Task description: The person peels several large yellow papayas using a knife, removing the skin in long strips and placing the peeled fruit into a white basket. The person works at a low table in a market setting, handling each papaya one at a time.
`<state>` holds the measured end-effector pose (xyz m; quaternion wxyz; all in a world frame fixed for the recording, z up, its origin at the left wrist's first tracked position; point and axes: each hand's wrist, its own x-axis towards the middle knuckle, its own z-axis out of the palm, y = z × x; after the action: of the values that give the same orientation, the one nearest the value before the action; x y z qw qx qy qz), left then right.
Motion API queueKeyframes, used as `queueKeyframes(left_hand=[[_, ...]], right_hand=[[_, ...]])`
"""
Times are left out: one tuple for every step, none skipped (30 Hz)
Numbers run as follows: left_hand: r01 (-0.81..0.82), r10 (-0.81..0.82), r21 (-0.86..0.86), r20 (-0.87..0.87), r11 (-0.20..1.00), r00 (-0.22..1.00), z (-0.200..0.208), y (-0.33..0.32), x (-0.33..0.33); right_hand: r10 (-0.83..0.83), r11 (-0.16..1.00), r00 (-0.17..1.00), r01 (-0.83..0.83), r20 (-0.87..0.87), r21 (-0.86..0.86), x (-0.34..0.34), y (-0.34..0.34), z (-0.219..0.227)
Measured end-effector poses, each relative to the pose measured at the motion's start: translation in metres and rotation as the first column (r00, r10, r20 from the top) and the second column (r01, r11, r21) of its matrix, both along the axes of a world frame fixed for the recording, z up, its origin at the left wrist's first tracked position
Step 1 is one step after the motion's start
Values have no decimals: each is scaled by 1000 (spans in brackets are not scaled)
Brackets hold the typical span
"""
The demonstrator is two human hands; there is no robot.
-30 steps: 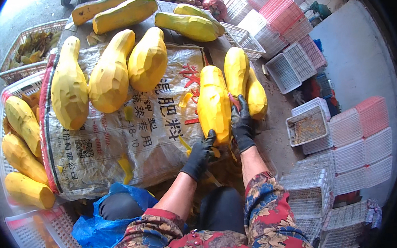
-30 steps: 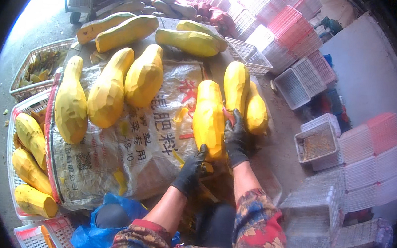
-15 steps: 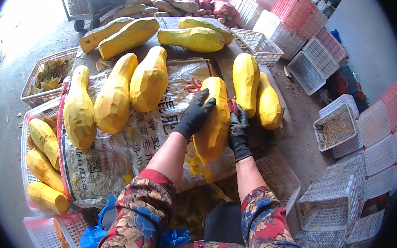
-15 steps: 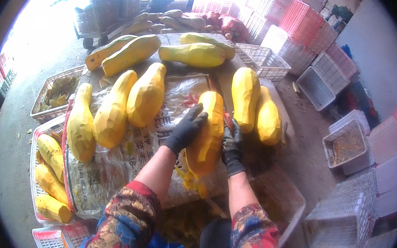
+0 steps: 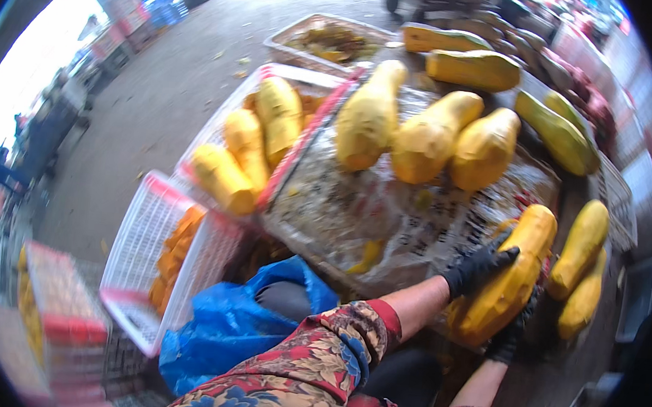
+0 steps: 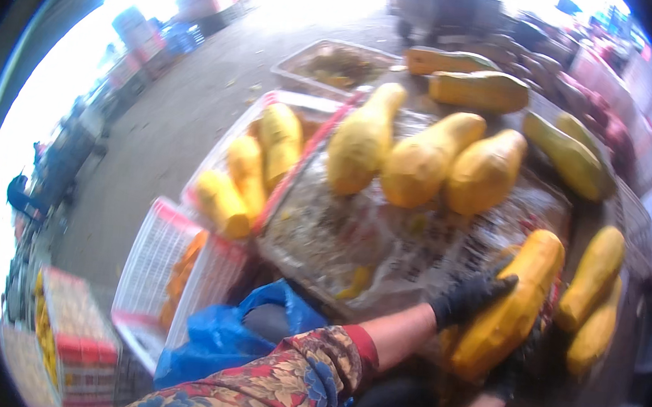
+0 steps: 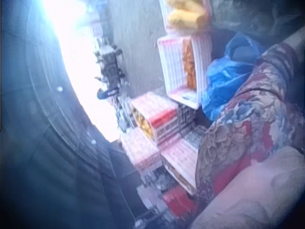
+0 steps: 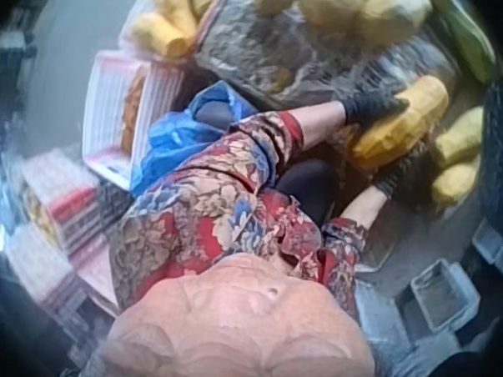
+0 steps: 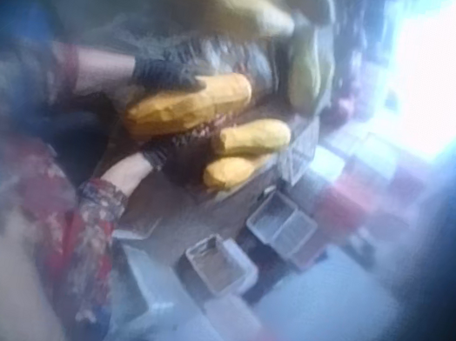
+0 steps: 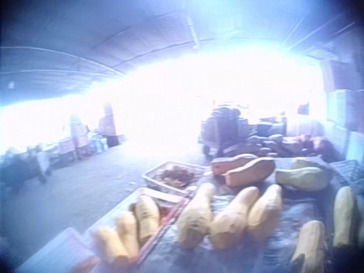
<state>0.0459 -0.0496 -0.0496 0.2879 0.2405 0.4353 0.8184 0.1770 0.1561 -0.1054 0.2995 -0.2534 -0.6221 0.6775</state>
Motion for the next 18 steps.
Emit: queueKeyframes(left_hand=[[82,-81,-1,149,997,985,1,-17,5],[137,-157,90,280,986,947,2,-33,12],[38,-93,189,293,981,951,6,-46,21],[36,-116,202,398,979,910,9,-64,27],[30,-151,255,473,966,868,11,-80,35],[29,-198,311,527,950,827,15,-94,37],[13,-309,458,578,889,755,22,-106,48],[-33,-318,502,597,864,737,31,-118,55],[-75,-343,555,608,828,716,39,-129,62],[-103,-377,606,609,788,698,49,-138,68],[-141,-396,613,651,778,648,62,-152,77],[-148,-378,655,588,741,715,73,-165,84],[-170,-338,655,573,736,746,84,-182,94],[-192,-298,657,557,729,775,93,-199,102],[-210,-261,659,541,722,800,100,-216,109],[-235,-220,665,525,709,822,105,-229,113],[-255,-178,670,507,697,844,108,-243,115],[-281,-173,675,523,682,835,109,-260,101]], right_hand=[[5,1000,1000,-5,1,13,1,-11,10],[23,999,1000,-23,11,25,0,-20,21],[46,998,999,-47,9,42,1,-33,33],[68,996,998,-68,6,59,2,-49,45],[95,993,995,-95,3,77,2,-64,58],[129,987,992,-127,-12,97,2,-81,71],[164,981,986,-160,-25,114,3,-99,86],[202,971,979,-195,-39,137,3,-115,101],[238,961,970,-228,-51,159,2,-135,114],[273,949,960,-258,-62,183,2,-151,127],[306,936,949,-285,-76,207,4,-171,142],[343,920,935,-316,-87,231,5,-189,154],[385,902,918,-354,-92,247,5,-209,165],[423,883,900,-383,-105,270,5,-227,177],[458,864,882,-412,-112,289,5,-247,187],[489,845,864,-435,-121,310,4,-264,197],[528,823,840,-470,-125,320,2,-284,205],[560,803,819,-499,-127,326,1,-303,213]])
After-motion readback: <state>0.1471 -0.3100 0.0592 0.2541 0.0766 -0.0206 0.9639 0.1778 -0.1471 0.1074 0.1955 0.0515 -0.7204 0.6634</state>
